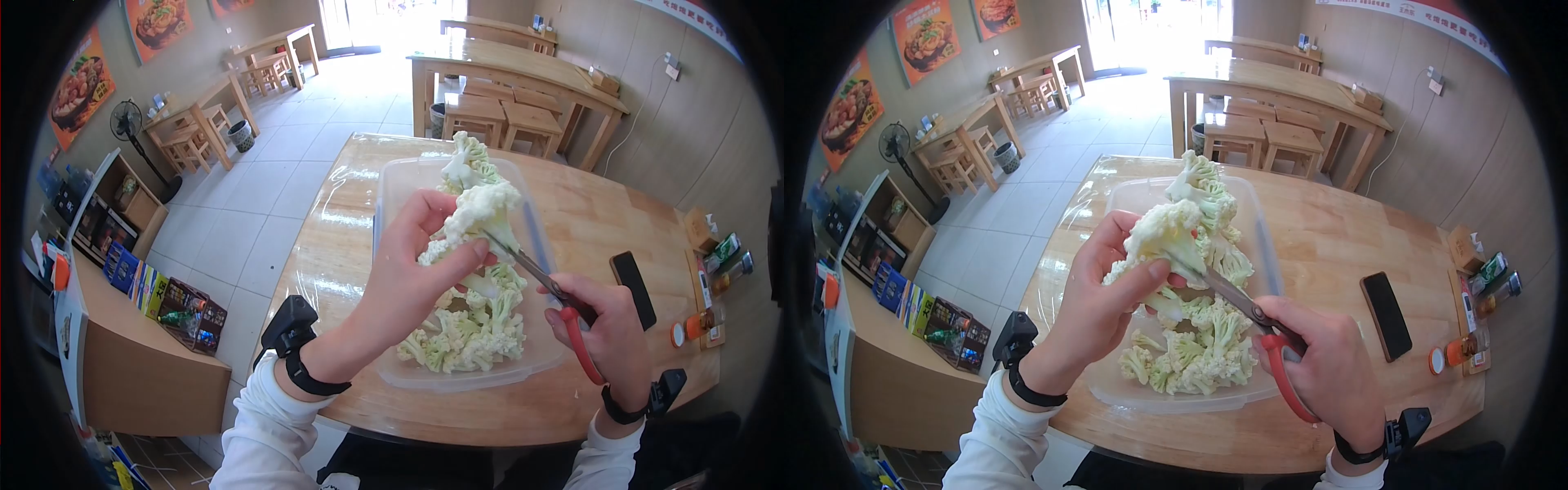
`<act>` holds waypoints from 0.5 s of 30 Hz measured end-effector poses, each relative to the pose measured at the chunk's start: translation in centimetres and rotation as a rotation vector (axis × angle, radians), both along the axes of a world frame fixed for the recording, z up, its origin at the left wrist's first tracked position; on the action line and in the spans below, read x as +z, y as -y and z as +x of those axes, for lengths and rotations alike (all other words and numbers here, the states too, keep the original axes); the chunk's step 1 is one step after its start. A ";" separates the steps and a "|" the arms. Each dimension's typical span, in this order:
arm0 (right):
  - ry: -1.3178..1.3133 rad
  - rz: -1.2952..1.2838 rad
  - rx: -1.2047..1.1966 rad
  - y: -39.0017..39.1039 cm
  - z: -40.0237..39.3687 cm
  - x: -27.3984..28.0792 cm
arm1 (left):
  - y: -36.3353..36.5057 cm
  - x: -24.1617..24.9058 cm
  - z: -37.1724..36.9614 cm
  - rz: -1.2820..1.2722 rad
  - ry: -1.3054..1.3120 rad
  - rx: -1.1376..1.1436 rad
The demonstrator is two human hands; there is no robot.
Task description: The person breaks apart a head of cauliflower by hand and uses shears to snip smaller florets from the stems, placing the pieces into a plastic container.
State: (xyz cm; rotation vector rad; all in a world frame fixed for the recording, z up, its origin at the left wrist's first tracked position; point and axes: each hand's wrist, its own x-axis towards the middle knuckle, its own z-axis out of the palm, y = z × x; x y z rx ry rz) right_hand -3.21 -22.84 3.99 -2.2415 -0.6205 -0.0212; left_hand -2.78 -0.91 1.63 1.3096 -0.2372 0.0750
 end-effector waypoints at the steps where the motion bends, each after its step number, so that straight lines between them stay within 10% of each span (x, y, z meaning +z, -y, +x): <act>1: 0.019 0.013 -0.008 0.0 0.0 -0.1 | 0.0 0.0 0.0 0.000 0.000 -0.001; 8: -0.124 -0.229 -0.028 2.4 0.2 1.9 | -0.7 0.5 0.2 0.037 0.051 0.049; 15: 0.025 0.703 0.125 -3.1 0.3 -1.6 | 0.9 -0.7 0.0 0.366 0.298 -0.022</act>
